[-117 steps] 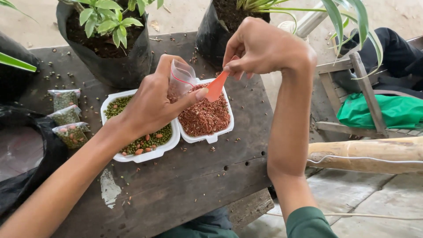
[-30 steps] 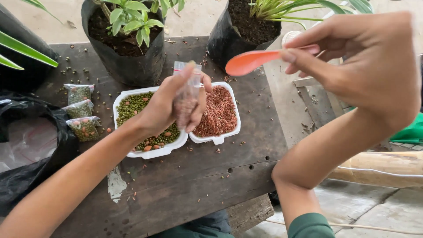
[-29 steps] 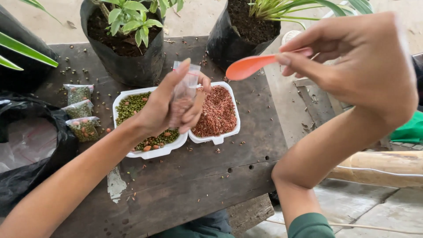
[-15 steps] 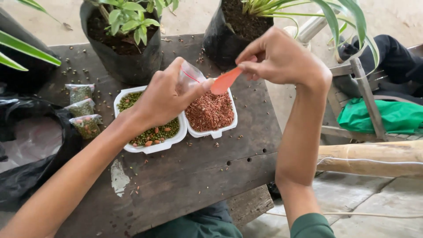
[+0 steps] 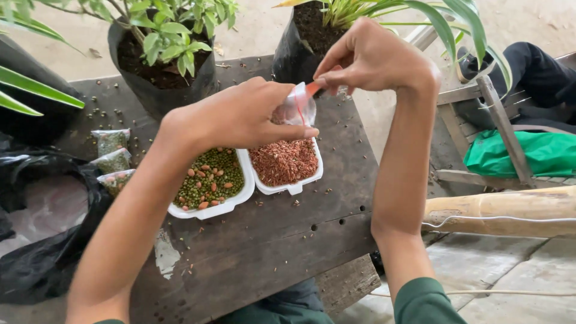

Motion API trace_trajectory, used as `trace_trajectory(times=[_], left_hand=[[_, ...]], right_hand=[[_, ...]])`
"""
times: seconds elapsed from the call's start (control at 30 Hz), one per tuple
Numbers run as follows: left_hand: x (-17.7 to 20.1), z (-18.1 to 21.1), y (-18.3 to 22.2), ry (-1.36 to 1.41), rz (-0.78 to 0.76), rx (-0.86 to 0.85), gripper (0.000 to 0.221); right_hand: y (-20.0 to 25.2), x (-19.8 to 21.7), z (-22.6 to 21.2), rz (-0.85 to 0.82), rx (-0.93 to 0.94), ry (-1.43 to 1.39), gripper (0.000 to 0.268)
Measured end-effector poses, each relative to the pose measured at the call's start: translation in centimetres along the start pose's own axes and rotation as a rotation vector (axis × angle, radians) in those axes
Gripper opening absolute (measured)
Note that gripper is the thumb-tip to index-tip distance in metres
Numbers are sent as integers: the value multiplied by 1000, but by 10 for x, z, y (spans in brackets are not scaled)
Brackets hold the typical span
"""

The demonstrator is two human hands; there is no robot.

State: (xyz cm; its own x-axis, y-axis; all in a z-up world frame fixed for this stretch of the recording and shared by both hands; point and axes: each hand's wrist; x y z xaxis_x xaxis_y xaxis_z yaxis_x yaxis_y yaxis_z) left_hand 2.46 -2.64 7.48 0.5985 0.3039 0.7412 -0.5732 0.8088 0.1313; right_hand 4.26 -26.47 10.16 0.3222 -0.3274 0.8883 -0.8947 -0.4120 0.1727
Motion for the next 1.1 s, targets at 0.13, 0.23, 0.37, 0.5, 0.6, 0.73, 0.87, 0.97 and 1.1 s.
trace_trajectory(times=[0.13,0.23,0.37,0.5,0.6,0.73,0.87,0.97,1.1], left_hand=[[-1,-10,3,37,-78,72,68],[-1,-11,3,-26,-91,164,72],[2,1,4,-31,-99,319,68],[3,0,4,-58,-100,355,69],[5,1,6,-71,-113,392,68],[4,-11,5,-92,-104,320,71],[9,-9,7,-103,-97,339,75],[10,-13,9,-108,-88,382,78],[7,-22,6,-140,-77,308,86]], right_hand=[[-3,-2,1,-34,-1,-6,9],[5,0,-4,-35,-54,-52,12],[11,-1,-7,-4,-118,49,16],[5,-11,-6,49,-26,64,13],[-4,-20,-1,127,82,69,18],[-14,-29,3,137,146,95,20],[-15,-30,4,121,171,118,16],[-14,-29,2,88,143,103,14],[-9,-22,-5,27,139,95,19]])
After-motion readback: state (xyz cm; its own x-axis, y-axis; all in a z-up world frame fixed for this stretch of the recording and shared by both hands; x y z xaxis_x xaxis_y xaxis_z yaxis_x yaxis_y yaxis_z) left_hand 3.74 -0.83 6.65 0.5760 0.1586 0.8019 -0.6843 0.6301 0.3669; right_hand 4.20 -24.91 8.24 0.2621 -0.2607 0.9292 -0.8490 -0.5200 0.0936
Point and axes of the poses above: each hand's wrist, its own y-axis away from the middle knuckle, its own x-axis out of the back of the hand, z = x × y, and after that the axes turned 6 degrees about y, right-handed
